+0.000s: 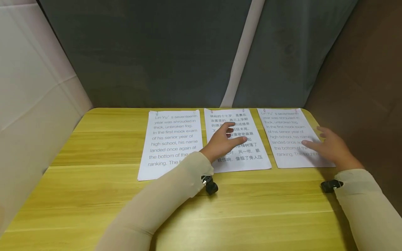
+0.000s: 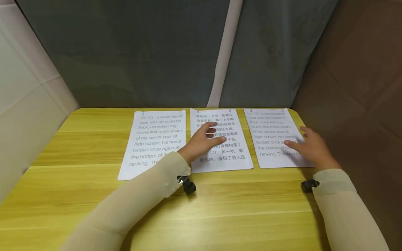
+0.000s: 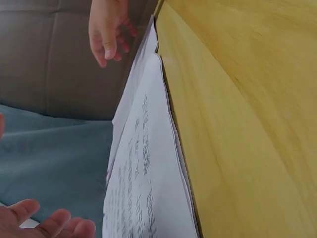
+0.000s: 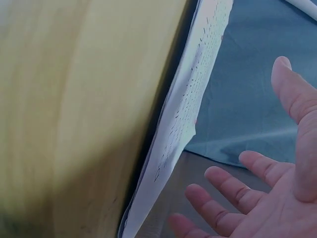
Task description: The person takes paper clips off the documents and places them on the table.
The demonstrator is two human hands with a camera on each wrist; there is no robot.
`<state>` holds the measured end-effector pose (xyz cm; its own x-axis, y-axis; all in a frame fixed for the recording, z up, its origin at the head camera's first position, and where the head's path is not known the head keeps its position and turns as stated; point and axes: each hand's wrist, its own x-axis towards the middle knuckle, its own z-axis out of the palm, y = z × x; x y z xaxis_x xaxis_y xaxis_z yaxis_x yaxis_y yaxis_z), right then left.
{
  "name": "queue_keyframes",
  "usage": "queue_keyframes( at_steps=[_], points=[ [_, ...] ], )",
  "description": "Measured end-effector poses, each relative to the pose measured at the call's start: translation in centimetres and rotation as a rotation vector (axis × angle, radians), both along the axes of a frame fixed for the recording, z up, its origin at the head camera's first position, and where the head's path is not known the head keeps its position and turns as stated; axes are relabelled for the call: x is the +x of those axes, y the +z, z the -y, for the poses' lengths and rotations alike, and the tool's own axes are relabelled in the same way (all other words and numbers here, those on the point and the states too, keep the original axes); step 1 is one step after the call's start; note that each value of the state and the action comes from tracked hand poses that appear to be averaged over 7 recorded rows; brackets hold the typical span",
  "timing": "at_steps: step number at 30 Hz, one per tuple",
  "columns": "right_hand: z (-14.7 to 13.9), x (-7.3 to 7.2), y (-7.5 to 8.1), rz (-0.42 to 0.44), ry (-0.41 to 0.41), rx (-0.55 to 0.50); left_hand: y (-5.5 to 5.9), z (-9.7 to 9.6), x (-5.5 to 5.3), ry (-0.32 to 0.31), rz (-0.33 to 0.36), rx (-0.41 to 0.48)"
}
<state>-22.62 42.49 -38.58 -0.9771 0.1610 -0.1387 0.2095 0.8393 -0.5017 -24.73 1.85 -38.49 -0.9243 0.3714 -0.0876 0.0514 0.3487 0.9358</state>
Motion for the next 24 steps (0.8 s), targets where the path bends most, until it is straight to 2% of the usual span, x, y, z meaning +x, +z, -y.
queue_keyframes(
  at_steps=[8, 15, 19, 24],
  points=[
    [-0.4, -0.1, -0.1, 0.044, -0.046, -0.002, -0.3, -2.1, -0.3, 0.009, 0.051, -0.016],
    [-1.0, 0.0, 0.1, 0.077, -0.072, -0.015, -0.4, -4.0, -0.2, 0.023, 0.116, 0.003],
    [-1.3, -0.1, 0.3, 0.115, -0.089, -0.059, -0.5, -5.3, -0.1, 0.029, 0.154, 0.032],
    [-1.5, -0.2, 0.6, 0.152, -0.053, -0.064, -0.8, -7.1, 0.1, 0.026, 0.183, 0.045]
  ],
)
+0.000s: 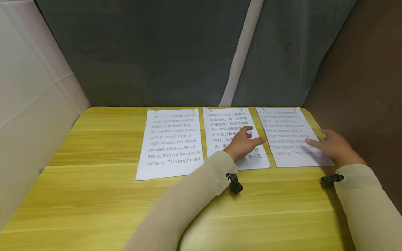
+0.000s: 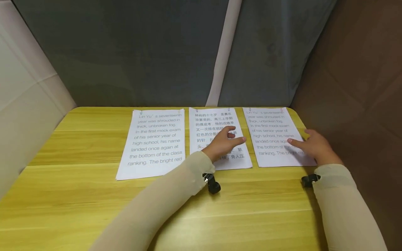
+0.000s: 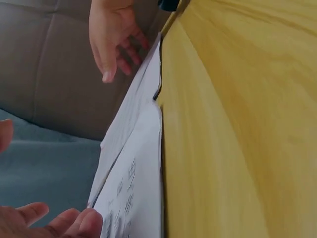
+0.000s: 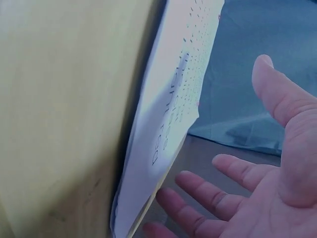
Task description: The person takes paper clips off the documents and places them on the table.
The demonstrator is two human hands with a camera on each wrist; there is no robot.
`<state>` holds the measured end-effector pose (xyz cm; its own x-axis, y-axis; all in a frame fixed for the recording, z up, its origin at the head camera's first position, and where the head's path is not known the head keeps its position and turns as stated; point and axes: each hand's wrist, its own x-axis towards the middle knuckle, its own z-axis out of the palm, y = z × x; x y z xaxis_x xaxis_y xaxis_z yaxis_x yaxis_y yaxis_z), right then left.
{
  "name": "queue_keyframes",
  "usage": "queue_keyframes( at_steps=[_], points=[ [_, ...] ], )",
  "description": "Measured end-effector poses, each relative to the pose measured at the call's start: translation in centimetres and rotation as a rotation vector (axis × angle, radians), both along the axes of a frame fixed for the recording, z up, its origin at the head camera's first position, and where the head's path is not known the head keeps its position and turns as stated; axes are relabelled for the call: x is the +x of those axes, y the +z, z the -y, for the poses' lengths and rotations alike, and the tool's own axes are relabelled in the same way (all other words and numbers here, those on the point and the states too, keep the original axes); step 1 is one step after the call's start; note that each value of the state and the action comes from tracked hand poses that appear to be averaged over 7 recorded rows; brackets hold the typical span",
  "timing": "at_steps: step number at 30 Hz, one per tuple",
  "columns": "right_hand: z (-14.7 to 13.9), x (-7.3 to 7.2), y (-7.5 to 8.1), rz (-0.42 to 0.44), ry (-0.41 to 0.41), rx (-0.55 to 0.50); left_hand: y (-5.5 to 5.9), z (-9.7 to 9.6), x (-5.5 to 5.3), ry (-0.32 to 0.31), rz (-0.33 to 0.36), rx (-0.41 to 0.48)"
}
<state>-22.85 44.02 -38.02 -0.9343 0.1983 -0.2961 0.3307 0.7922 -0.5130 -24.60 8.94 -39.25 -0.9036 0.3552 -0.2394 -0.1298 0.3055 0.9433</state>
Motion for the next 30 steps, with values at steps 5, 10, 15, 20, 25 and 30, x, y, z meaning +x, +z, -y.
queue_keyframes(
  at_steps=[5, 10, 15, 20, 25, 30],
  points=[
    [-0.5, -0.2, 0.1, 0.027, 0.049, -0.017, -0.3, -1.6, 0.1, 0.0, 0.04, 0.027],
    [-0.7, -0.4, 0.2, 0.078, 0.047, 0.001, -0.6, -2.9, 0.0, -0.013, 0.072, 0.087],
    [-0.8, -0.4, 0.5, 0.115, 0.047, 0.006, -0.4, -4.0, 0.0, -0.008, 0.133, 0.159],
    [-0.7, -0.3, 0.8, 0.117, 0.055, 0.006, -0.3, -5.0, 0.2, 0.004, 0.184, 0.198],
    [-0.4, -0.4, 0.8, 0.111, 0.049, 0.039, -0.3, -5.6, 0.1, 0.029, 0.205, 0.264],
    [-0.5, -0.7, 0.6, 0.108, 0.035, 0.054, -0.6, -5.9, -0.3, 0.06, 0.261, 0.36]
  ],
)
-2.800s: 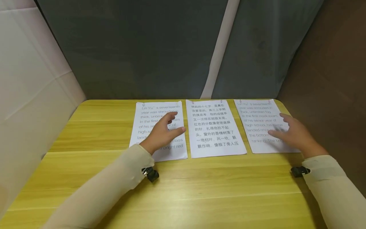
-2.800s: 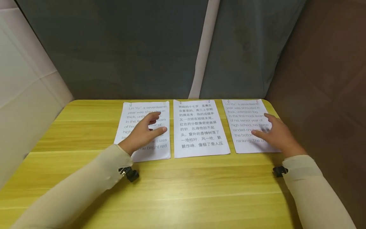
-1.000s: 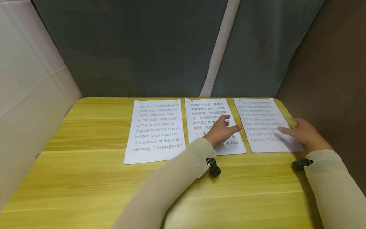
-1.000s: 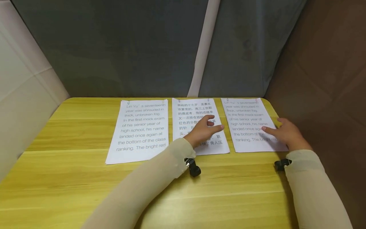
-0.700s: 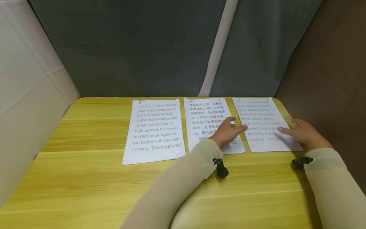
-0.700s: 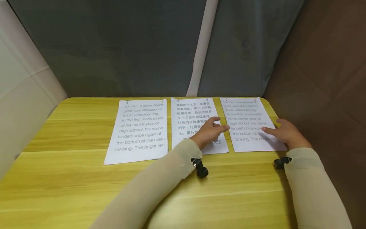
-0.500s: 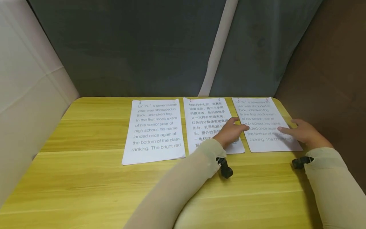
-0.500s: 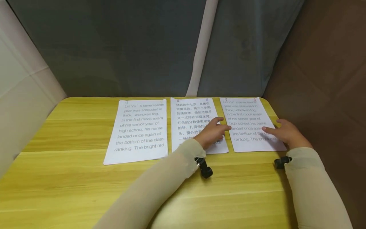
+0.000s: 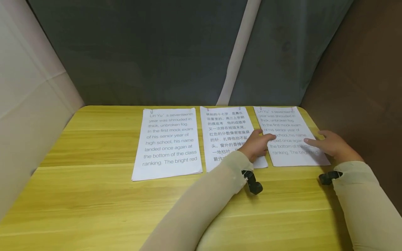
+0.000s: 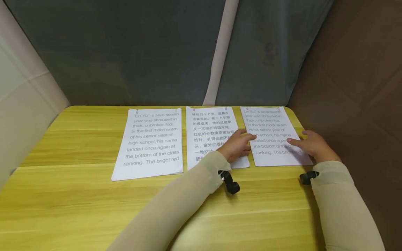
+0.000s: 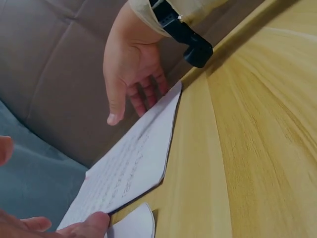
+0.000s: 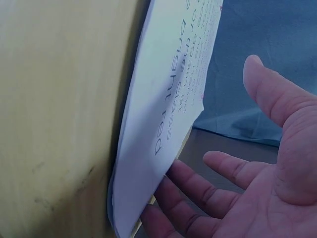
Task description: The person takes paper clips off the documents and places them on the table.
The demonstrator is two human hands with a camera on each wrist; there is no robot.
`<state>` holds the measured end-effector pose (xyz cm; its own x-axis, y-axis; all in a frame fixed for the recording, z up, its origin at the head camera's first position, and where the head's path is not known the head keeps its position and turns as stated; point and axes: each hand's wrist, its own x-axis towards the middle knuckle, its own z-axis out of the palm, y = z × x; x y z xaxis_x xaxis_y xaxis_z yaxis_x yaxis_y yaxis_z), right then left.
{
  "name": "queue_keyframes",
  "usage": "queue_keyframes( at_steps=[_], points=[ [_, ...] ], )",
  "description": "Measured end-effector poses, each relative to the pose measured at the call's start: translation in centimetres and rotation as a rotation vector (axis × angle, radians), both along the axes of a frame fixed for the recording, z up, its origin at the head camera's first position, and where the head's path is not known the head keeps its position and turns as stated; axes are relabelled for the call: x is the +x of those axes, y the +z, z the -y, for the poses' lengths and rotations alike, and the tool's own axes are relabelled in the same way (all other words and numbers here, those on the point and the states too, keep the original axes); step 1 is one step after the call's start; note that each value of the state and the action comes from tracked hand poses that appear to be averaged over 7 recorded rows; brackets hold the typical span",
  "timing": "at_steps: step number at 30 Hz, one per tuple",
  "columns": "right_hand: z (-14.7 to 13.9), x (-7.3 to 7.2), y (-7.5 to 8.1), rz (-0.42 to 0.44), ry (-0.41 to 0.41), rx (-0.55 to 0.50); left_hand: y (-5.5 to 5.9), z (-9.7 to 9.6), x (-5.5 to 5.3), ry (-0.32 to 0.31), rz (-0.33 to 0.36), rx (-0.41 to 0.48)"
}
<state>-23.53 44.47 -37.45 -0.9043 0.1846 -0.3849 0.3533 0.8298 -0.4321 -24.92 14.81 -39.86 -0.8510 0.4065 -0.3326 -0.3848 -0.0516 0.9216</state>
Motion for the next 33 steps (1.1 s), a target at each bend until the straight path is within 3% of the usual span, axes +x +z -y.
queue_keyframes(
  at_steps=[5, 11, 18, 27, 33],
  points=[
    [0.0, -0.1, -0.1, -0.026, -0.03, -0.019, -0.5, -0.2, -0.3, 0.033, 0.031, 0.008],
    [-0.1, 0.1, -0.4, -0.115, -0.097, -0.05, -0.9, -0.5, -0.5, 0.026, 0.038, 0.018],
    [0.2, 0.1, -0.6, -0.12, -0.155, -0.08, -1.2, -0.6, -0.6, 0.028, 0.035, 0.031],
    [0.4, 0.2, -0.9, -0.18, -0.146, -0.095, -1.2, -1.2, -0.2, 0.059, 0.073, 0.072],
    [0.2, 0.1, -1.1, -0.206, -0.158, -0.081, -1.7, -1.4, 0.0, 0.077, 0.06, 0.081]
  ],
)
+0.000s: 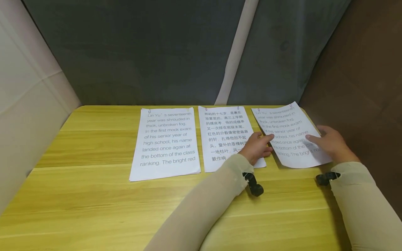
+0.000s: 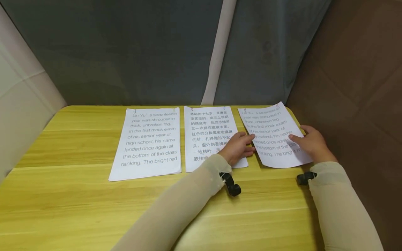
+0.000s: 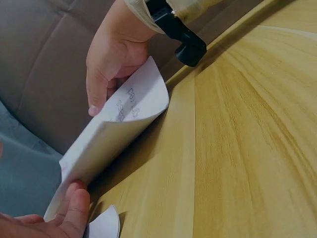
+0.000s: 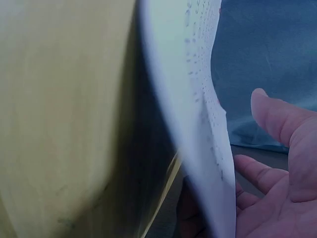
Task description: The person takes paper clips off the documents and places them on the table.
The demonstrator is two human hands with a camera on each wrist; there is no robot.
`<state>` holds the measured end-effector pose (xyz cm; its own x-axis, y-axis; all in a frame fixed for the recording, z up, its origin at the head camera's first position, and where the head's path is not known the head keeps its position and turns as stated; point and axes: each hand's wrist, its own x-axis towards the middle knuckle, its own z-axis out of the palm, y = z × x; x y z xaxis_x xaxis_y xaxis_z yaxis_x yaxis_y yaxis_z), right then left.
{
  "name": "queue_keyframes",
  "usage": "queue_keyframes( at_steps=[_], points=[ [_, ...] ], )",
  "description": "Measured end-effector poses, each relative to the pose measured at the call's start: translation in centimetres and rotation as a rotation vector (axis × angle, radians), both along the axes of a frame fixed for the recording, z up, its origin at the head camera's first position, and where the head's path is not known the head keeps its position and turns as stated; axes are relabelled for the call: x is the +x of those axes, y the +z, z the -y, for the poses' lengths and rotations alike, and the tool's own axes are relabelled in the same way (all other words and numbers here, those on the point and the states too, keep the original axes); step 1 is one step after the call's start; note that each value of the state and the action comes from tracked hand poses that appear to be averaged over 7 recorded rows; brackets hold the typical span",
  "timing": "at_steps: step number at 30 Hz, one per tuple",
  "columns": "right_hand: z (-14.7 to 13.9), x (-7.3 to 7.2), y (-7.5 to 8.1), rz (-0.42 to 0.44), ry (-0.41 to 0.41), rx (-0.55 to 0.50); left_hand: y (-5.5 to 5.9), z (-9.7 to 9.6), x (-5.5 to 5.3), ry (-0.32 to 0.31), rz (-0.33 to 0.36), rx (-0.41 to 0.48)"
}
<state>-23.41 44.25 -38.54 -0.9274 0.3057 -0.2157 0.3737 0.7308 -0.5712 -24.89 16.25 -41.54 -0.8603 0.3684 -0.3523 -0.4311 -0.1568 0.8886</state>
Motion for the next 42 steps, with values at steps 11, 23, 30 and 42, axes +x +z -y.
queue_keyframes(
  at_steps=[11, 23, 30, 42],
  points=[
    [0.1, 0.1, -0.3, -0.081, 0.0, -0.023, -0.3, -0.1, 0.0, -0.026, -0.027, 0.005],
    [0.8, 0.5, -0.1, -0.074, -0.045, -0.05, -0.4, -0.1, -0.2, -0.035, -0.043, 0.057],
    [1.1, 0.6, 0.1, -0.09, -0.051, -0.037, -0.6, -0.4, -0.4, -0.017, -0.101, 0.069],
    [1.5, 0.8, 0.4, -0.11, -0.064, -0.097, -0.5, -0.1, -0.6, 0.02, -0.17, 0.124]
  ],
)
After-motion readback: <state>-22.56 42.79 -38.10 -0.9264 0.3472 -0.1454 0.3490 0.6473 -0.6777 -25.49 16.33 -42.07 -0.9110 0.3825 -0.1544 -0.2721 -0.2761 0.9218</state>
